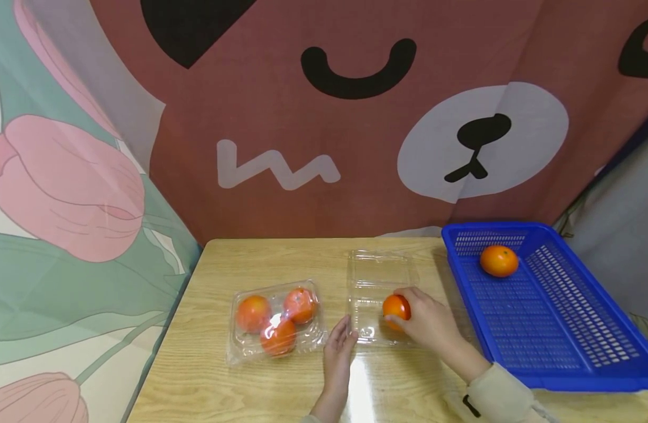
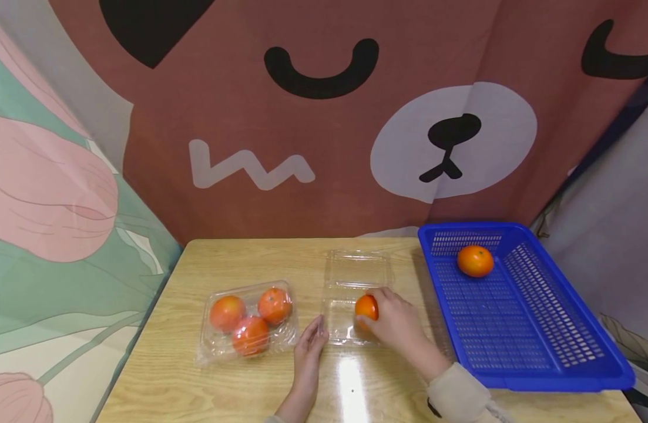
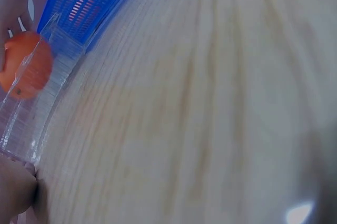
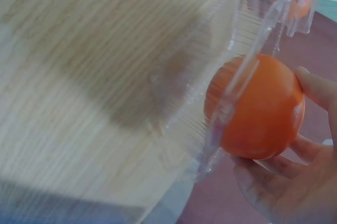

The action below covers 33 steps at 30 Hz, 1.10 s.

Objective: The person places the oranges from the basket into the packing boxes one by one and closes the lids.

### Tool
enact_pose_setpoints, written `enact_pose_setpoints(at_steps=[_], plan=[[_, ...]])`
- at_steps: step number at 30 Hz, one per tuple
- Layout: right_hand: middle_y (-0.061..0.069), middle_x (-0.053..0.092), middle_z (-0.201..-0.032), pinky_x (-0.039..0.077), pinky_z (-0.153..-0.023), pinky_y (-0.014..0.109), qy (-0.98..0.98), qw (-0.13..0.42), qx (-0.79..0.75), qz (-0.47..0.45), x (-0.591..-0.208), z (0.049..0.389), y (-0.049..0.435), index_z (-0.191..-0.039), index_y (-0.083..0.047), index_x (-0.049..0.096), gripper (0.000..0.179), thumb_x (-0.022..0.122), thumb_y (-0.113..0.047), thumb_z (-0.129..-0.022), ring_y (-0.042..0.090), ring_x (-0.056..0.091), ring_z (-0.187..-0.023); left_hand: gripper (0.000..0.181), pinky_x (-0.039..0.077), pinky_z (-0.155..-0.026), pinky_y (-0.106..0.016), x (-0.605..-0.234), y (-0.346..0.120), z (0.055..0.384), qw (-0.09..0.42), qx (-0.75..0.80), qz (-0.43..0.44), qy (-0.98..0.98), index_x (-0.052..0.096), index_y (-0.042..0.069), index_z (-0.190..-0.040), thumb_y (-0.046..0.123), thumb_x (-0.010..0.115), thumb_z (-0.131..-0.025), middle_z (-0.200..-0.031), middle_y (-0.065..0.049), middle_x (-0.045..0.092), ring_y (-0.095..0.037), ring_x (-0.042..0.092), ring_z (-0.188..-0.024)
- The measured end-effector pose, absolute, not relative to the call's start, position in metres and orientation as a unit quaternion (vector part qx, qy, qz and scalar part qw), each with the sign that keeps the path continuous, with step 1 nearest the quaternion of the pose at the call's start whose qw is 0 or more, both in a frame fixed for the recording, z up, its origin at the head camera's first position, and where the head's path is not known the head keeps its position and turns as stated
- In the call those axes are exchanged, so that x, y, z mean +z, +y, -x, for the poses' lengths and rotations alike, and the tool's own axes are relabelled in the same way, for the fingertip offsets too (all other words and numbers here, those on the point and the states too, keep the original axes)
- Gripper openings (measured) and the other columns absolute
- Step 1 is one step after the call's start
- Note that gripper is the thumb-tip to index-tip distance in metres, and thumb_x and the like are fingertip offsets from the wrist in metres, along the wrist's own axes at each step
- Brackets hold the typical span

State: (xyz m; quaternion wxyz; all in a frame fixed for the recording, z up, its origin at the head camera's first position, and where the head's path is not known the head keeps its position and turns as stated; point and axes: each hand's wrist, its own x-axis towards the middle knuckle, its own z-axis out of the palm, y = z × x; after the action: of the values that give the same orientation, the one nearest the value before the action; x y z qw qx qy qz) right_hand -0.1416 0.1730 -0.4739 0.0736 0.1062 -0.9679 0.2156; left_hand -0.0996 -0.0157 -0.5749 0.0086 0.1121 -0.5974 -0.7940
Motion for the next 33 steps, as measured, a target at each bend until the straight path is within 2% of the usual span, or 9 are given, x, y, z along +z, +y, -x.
enact_pose_setpoints(at_steps=[5, 12, 20, 27, 33], plan=[[0.015, 0.067, -0.117, 0.054, -0.076, 0.054, -0.968, 0.056, 0.22, -0.104, -0.479, 0.141, 0.173, -0.122, -0.006, 0.065, 0.056, 0.083, -0.037, -0.079, 0.037, 0.068, -0.094, 0.049, 0.036, -0.108, -0.038, -0.573, -0.015, 0.1, 0.006, -0.799, -0.112, -0.591, 0.053, 0.002, -0.139, 0.017, 0.066, -0.095, -0.146, -0.014, 0.049, -0.034, 0.042, -0.137], [0.014, 0.066, -0.117, 0.053, -0.079, 0.054, -0.967, 0.06, 0.218, -0.121, -0.486, 0.141, 0.172, -0.119, -0.005, 0.066, 0.053, 0.085, -0.035, -0.079, 0.036, 0.066, -0.097, 0.049, 0.033, -0.11, -0.043, -0.569, -0.016, 0.097, 0.011, -0.796, -0.11, -0.594, 0.052, 0.0, -0.139, 0.016, 0.065, -0.095, -0.146, -0.016, 0.048, -0.035, 0.041, -0.137], [0.014, 0.066, -0.117, 0.052, -0.083, 0.056, -0.966, 0.055, 0.21, -0.137, -0.489, 0.141, 0.173, -0.118, -0.005, 0.065, 0.05, 0.084, -0.031, -0.079, 0.035, 0.065, -0.102, 0.05, 0.036, -0.109, -0.036, -0.573, -0.017, 0.098, 0.014, -0.797, -0.098, -0.596, 0.05, -0.001, -0.141, 0.017, 0.065, -0.096, -0.147, -0.017, 0.048, -0.035, 0.042, -0.137], [0.015, 0.065, -0.119, 0.051, -0.085, 0.056, -0.969, 0.051, 0.199, -0.137, -0.491, 0.141, 0.175, -0.12, -0.004, 0.064, 0.051, 0.083, -0.031, -0.081, 0.037, 0.064, -0.105, 0.052, 0.035, -0.109, -0.034, -0.574, -0.017, 0.098, 0.015, -0.807, -0.097, -0.583, 0.051, -0.002, -0.14, 0.017, 0.067, -0.094, -0.146, -0.017, 0.048, -0.034, 0.042, -0.137], [0.017, 0.064, -0.119, 0.05, -0.088, 0.055, -0.97, 0.051, 0.191, -0.145, -0.491, 0.141, 0.176, -0.12, -0.003, 0.065, 0.051, 0.082, -0.032, -0.081, 0.038, 0.062, -0.108, 0.05, 0.036, -0.108, -0.033, -0.572, -0.017, 0.098, 0.013, -0.805, -0.097, -0.585, 0.051, -0.002, -0.14, 0.015, 0.065, -0.096, -0.146, -0.018, 0.049, -0.034, 0.042, -0.137]])
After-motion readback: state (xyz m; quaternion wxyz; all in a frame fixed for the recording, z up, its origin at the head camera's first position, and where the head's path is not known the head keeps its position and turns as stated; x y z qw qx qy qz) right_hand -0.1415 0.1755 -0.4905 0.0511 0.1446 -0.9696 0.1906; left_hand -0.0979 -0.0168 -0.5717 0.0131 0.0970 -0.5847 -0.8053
